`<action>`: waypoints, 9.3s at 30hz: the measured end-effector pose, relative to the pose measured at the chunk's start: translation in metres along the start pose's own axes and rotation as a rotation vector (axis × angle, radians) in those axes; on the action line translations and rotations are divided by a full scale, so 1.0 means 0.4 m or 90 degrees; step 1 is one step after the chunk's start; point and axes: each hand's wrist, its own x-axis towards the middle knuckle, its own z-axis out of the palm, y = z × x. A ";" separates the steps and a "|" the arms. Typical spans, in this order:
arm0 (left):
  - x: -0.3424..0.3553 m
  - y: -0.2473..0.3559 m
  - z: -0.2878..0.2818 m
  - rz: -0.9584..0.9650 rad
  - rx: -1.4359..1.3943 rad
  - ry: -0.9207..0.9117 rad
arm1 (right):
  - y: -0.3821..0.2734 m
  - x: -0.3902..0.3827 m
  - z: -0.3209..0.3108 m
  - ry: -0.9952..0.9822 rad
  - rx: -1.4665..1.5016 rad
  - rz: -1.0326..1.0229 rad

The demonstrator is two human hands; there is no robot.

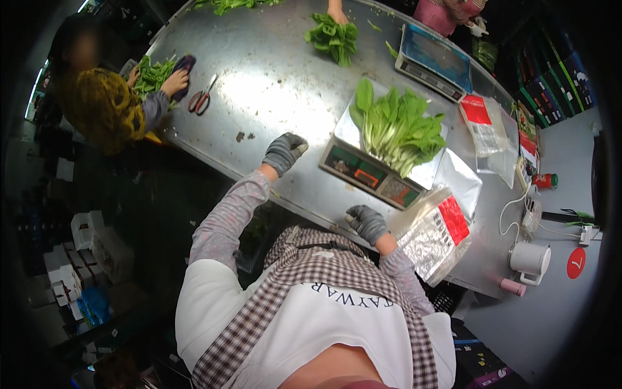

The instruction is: The person weighs bundles of leafy green vegetables on a scale, places them into plastic bags, and سپس stacks crates in an agricultural processing facility.

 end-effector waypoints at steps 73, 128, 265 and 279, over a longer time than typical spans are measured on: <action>0.298 0.387 0.167 0.851 0.297 0.091 | -0.053 -0.308 -0.009 0.307 0.103 0.201; 0.306 0.411 0.251 0.512 -0.248 -0.472 | 0.102 0.122 -0.389 0.351 0.300 -0.110; -0.326 0.376 0.611 0.402 -0.213 -0.606 | 0.377 -0.451 -0.226 -0.155 -0.357 0.130; -0.328 0.371 0.610 0.439 -0.128 -0.593 | 0.290 -0.535 -0.191 0.098 -0.066 -0.226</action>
